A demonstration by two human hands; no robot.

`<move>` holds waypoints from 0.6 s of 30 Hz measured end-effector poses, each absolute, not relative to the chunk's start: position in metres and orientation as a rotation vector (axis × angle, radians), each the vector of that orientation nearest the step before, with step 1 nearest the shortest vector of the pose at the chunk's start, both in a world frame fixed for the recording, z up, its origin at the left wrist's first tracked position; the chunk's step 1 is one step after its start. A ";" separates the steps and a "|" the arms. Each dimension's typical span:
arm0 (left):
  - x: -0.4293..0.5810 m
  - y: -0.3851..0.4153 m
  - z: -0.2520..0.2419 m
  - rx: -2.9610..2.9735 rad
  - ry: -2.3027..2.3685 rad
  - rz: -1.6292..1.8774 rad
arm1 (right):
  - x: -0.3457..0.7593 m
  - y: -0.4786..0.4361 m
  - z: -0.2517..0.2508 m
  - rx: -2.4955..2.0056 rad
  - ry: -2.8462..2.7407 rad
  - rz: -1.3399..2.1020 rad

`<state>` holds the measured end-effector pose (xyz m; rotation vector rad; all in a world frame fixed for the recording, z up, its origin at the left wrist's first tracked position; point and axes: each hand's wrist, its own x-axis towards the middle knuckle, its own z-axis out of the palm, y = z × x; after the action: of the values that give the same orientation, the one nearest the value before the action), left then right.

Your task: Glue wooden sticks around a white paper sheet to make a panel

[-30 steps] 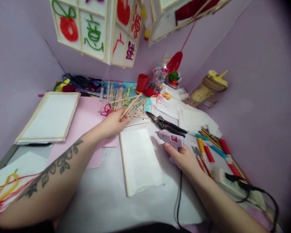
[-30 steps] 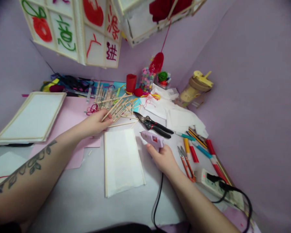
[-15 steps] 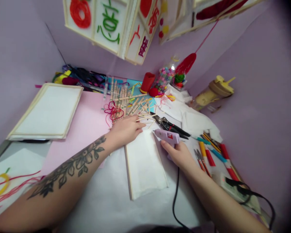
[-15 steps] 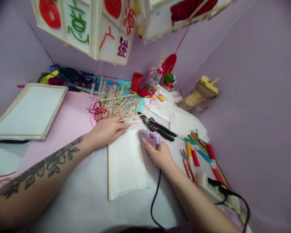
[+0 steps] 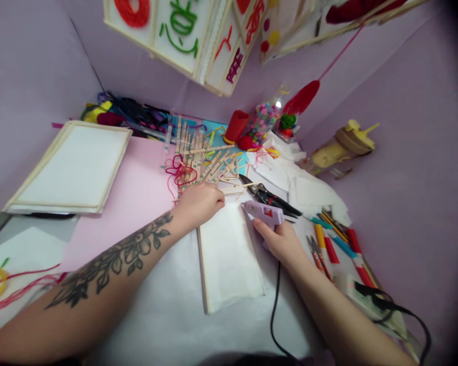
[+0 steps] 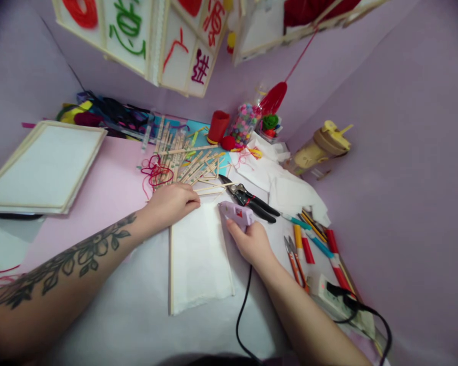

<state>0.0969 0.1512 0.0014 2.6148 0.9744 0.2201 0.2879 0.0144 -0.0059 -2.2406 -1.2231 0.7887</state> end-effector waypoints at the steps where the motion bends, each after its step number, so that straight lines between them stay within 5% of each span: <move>1: 0.097 0.151 0.002 2.614 0.972 0.221 | 0.288 0.015 -0.006 -2.251 -1.224 0.787; 18: 0.098 0.151 0.001 2.613 0.999 0.218 | 0.285 0.015 -0.005 -2.247 -1.228 0.774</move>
<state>0.0978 0.1507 0.0014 2.6133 0.9993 0.2184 0.2850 0.0146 -0.0048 -2.2471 -1.2285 0.7739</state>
